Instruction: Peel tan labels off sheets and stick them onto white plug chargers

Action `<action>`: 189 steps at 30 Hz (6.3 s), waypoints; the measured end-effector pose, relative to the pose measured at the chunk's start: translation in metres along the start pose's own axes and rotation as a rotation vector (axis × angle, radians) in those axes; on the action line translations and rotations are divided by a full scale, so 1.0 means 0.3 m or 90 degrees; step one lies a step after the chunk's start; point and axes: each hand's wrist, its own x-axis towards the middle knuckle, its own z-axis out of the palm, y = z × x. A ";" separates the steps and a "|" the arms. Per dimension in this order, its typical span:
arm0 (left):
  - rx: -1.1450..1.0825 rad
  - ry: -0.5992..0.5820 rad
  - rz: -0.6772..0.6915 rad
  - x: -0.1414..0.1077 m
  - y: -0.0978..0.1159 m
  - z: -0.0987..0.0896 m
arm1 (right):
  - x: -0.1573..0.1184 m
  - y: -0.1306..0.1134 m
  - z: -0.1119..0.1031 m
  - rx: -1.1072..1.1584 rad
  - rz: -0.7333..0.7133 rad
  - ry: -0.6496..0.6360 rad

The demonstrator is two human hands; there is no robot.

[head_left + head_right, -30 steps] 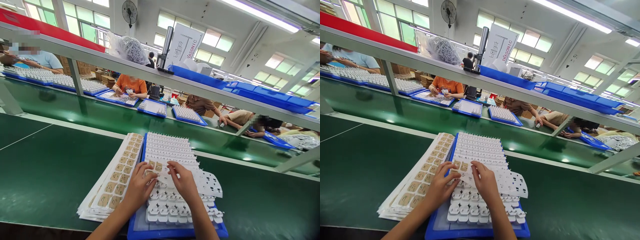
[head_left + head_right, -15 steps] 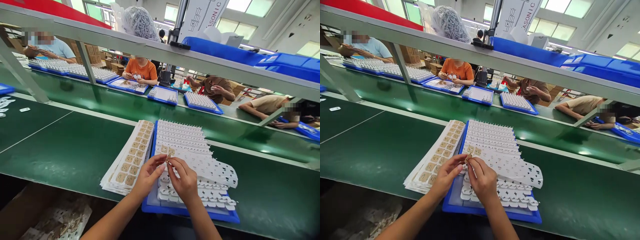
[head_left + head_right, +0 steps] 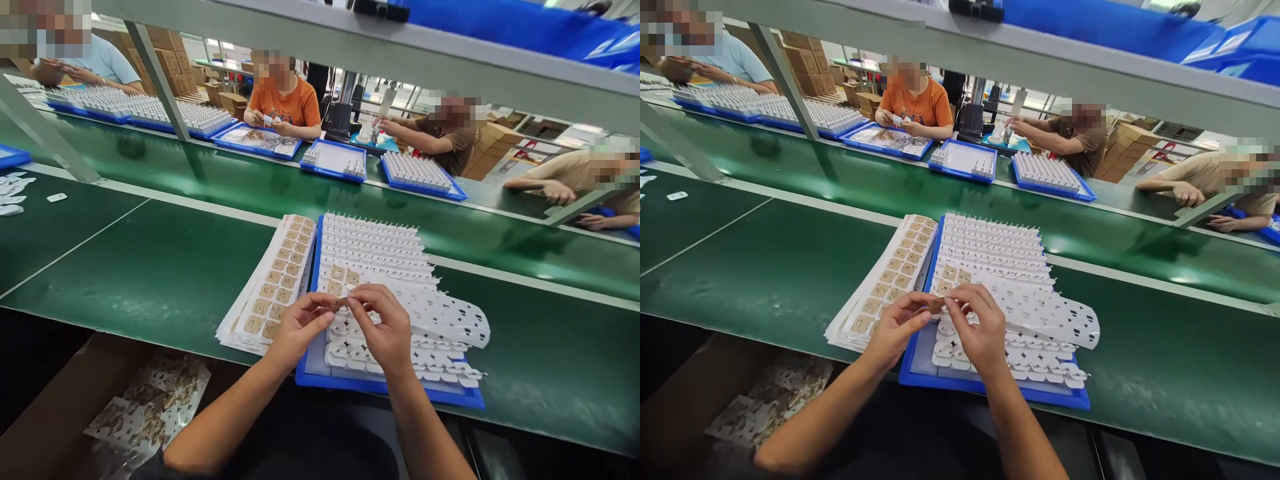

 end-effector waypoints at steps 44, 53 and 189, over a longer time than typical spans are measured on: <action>0.339 -0.078 0.166 -0.103 -0.034 -0.140 | -0.191 -0.058 0.042 0.338 0.161 -0.162; 0.471 -0.081 0.336 -0.099 -0.007 -0.137 | -0.154 -0.054 0.027 0.353 0.254 -0.120; 0.412 0.539 0.221 -0.372 0.250 -0.573 | -0.444 -0.036 0.985 0.235 0.143 -0.703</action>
